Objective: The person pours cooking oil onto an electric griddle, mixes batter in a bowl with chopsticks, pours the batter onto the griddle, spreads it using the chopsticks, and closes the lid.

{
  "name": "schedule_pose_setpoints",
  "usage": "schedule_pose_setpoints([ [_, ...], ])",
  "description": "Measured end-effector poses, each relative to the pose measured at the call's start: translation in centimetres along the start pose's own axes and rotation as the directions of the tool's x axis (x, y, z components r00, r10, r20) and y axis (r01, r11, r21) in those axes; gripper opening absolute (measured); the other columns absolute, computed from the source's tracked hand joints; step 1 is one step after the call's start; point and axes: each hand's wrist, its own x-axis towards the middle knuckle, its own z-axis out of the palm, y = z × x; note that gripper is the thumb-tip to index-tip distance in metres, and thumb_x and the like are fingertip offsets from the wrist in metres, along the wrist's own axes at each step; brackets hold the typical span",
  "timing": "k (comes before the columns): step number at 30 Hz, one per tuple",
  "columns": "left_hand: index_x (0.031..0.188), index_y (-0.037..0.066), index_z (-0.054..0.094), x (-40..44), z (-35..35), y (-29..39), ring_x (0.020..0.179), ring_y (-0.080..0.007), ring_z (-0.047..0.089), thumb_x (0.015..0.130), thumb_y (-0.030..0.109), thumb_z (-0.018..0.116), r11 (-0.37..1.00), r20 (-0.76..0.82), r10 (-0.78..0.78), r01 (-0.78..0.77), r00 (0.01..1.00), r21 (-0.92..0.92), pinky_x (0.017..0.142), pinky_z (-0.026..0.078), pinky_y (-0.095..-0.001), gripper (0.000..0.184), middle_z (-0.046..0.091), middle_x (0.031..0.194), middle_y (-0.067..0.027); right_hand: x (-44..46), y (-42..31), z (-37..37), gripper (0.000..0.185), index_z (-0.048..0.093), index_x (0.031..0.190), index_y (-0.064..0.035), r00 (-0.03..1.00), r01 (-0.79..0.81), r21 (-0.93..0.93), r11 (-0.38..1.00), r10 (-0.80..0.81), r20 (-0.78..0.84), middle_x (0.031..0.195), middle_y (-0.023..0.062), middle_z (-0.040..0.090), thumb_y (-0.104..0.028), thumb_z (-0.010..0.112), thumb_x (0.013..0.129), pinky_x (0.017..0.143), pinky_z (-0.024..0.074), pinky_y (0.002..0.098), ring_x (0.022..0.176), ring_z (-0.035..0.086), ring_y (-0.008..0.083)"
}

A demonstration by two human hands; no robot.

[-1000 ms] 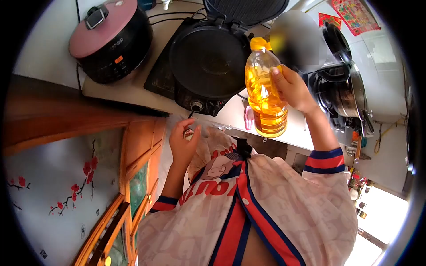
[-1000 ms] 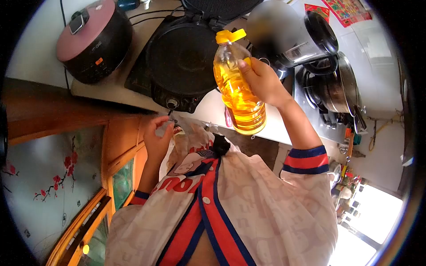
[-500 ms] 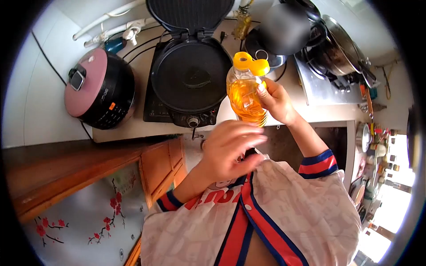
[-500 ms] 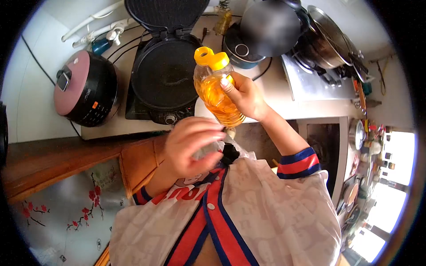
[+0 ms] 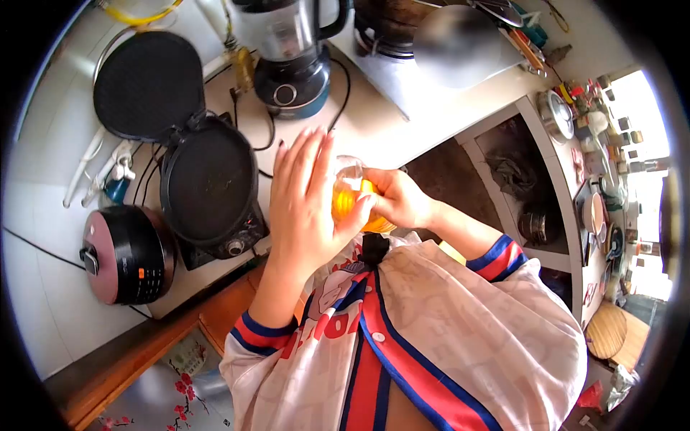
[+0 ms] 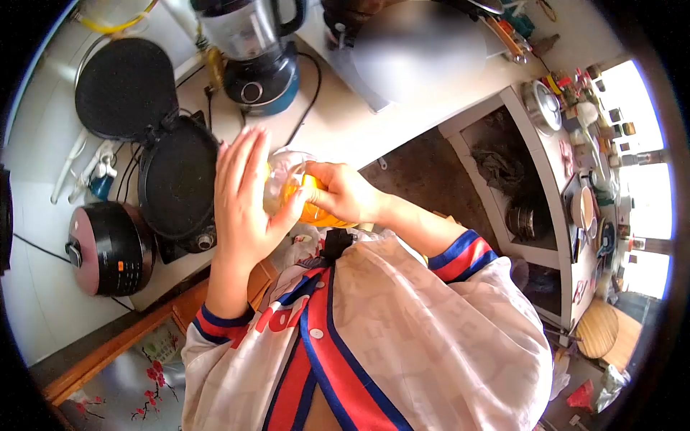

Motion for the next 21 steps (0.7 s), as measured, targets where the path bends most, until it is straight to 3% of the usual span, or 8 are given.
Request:
schedule_pose_setpoints([
  [7,0.125,-0.003,0.049,3.6,6.0,5.5,0.115,-0.0357,0.050,0.072,0.035,0.064,0.995,-0.169,-0.055,0.039,0.984,-0.095,0.103,0.029,-0.0498,0.067,0.051,0.125,-0.0218,-2.7,4.2,-5.4,0.023,0.054,0.081,-0.0016,0.989,0.105,0.011,0.994,-0.104,-0.109,0.066,0.0130,0.055,-0.024,0.061,0.086,0.057,0.0438,0.0355,0.058,0.053,0.0234],
  [9,0.123,-0.003,0.051,5.1,6.9,6.6,0.115,-0.0342,0.051,0.071,0.035,0.064,0.986,-0.202,-0.064,0.031,0.977,-0.165,0.104,0.027,-0.0501,0.066,0.053,0.124,-0.0205,-2.9,5.0,-6.9,0.026,0.056,0.082,-0.0022,0.995,0.021,0.136,0.990,-0.007,-0.096,0.065,0.0121,0.055,-0.027,0.064,0.085,0.056,0.0434,0.0338,0.057,0.052,0.0224],
  [12,0.125,-0.002,0.050,7.5,8.0,5.6,0.116,-0.0322,0.051,0.072,0.036,0.065,0.973,-0.155,-0.001,-0.035,0.988,-0.228,0.106,0.022,-0.0513,0.067,0.053,0.126,-0.0177,-2.4,6.0,-8.8,0.027,0.057,0.084,-0.0033,0.979,0.059,0.025,0.998,-0.052,-0.197,0.069,0.0121,0.056,-0.029,0.065,0.084,0.057,0.0437,0.0335,0.058,0.052,0.0229],
  [15,0.128,0.002,0.049,8.8,8.7,5.6,0.123,-0.0315,0.045,0.072,0.039,0.065,0.972,-0.096,-0.043,0.020,0.994,-0.234,0.109,0.012,-0.0510,0.069,0.049,0.132,-0.0160,-1.2,8.2,-9.4,0.024,0.056,0.086,-0.0011,0.967,0.137,0.154,0.979,-0.098,-0.234,0.069,0.0084,0.055,-0.024,0.064,0.085,0.057,0.0439,0.0314,0.060,0.051,0.0168],
  [17,0.137,0.004,0.037,9.1,9.4,4.9,0.136,-0.0304,0.027,0.072,0.042,0.063,0.981,-0.049,-0.056,0.046,0.997,-0.190,0.110,0.005,-0.0510,0.080,0.033,0.144,-0.0170,0.0,8.6,-10.0,0.023,0.056,0.085,-0.0009,0.928,0.231,0.039,0.972,-0.208,-0.310,0.067,0.0066,0.053,-0.022,0.065,0.086,0.057,0.0436,0.0288,0.060,0.049,0.0130],
  [19,0.141,0.002,0.026,8.6,10.2,5.6,0.140,-0.0305,0.012,0.074,0.038,0.063,0.954,-0.146,-0.171,0.127,0.974,-0.271,0.110,0.004,-0.0492,0.085,0.022,0.148,-0.0179,0.7,9.5,-10.6,0.025,0.056,0.084,-0.0010,0.957,0.134,0.053,0.990,-0.115,-0.268,0.066,0.0055,0.053,-0.024,0.064,0.086,0.057,0.0435,0.0280,0.060,0.049,0.0116],
  [20,0.142,0.001,0.023,8.0,10.7,5.4,0.140,-0.0313,0.009,0.075,0.035,0.063,0.962,-0.211,-0.178,0.124,0.961,-0.245,0.111,0.003,-0.0482,0.085,0.020,0.149,-0.0183,1.3,9.8,-10.4,0.028,0.056,0.082,-0.0009,0.941,0.160,0.192,0.968,-0.091,-0.327,0.066,0.0039,0.054,-0.027,0.063,0.088,0.055,0.0425,0.0269,0.061,0.047,0.0089],
  [21,0.142,-0.001,0.020,7.3,11.3,5.2,0.140,-0.0320,0.006,0.076,0.033,0.063,0.968,-0.272,-0.179,0.120,0.945,-0.222,0.111,0.003,-0.0471,0.086,0.017,0.149,-0.0186,1.9,10.1,-10.5,0.028,0.055,0.081,-0.0005,0.907,0.172,0.095,0.981,-0.120,-0.403,0.068,0.0014,0.054,-0.027,0.059,0.091,0.056,0.0409,0.0245,0.065,0.045,0.0063],
])
